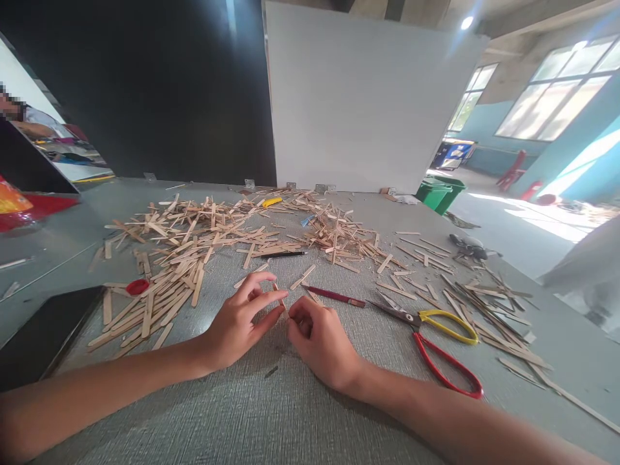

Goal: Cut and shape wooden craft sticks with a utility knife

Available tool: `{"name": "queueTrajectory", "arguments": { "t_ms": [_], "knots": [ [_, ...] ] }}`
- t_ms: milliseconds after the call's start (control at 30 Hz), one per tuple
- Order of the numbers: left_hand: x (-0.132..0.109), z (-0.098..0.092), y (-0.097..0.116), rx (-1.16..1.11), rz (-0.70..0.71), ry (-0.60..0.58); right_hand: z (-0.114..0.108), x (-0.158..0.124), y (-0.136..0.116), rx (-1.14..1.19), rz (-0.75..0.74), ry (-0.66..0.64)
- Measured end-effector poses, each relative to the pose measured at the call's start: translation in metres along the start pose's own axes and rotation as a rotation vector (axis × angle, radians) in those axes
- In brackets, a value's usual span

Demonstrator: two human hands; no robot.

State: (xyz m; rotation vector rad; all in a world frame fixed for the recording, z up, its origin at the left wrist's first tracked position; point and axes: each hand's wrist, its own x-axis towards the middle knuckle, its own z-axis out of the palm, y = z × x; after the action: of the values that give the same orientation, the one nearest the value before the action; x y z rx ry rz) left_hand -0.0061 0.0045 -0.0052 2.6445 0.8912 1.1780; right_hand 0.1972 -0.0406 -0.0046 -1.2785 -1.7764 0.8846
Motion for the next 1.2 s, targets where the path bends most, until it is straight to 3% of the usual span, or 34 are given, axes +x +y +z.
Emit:
{"name": "queueTrajectory", "arguments": {
  "t_ms": [400,1200],
  "knots": [
    [0.0012,-0.0021,0.0042,-0.178,0.036,-0.162,-0.0009,0.0007,-0.0007,-0.018,-0.011,-0.012],
    [-0.0013,-0.0010,-0.0019,-0.251,-0.016,-0.193,-0.0002,-0.0003,-0.0011,-0.004,0.015,-0.012]
  ]
}}
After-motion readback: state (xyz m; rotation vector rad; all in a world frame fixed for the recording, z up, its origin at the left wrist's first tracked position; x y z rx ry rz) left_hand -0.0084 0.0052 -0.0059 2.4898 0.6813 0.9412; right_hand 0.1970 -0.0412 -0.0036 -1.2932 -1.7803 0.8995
